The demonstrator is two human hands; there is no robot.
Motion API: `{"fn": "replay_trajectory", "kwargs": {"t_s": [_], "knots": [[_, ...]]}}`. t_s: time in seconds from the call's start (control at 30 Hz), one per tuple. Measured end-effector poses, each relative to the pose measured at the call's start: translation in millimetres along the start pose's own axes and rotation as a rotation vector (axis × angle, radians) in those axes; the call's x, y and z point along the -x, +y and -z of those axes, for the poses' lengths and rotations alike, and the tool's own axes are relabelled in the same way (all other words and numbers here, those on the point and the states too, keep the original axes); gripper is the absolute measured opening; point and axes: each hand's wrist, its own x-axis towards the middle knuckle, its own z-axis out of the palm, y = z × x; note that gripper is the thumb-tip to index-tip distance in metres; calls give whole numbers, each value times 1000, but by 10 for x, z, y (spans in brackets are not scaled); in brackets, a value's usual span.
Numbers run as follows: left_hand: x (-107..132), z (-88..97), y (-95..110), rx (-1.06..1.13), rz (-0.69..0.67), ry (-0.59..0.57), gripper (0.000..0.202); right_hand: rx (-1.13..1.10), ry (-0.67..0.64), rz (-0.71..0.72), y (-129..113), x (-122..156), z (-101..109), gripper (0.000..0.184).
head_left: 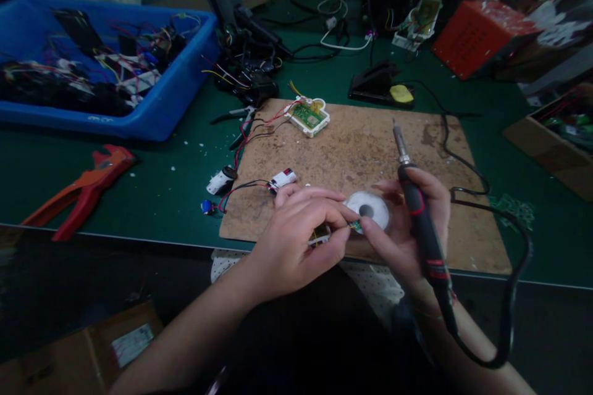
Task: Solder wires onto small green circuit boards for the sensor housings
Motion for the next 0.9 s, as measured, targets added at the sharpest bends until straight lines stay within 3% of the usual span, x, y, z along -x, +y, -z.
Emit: {"fn": "replay_trajectory", "kwargs": {"t_s": [0.27, 0.7, 0.9], "knots": [[-17, 5, -6, 43, 17, -7, 8, -35, -1, -49, -45, 39, 2, 83], [-22, -9, -12, -6, 33, -19, 7, -26, 41, 5, -105, 44, -15, 80], [-10, -45, 14, -22, 43, 40, 9, -13, 238, 6, -180, -57, 128, 40]]}}
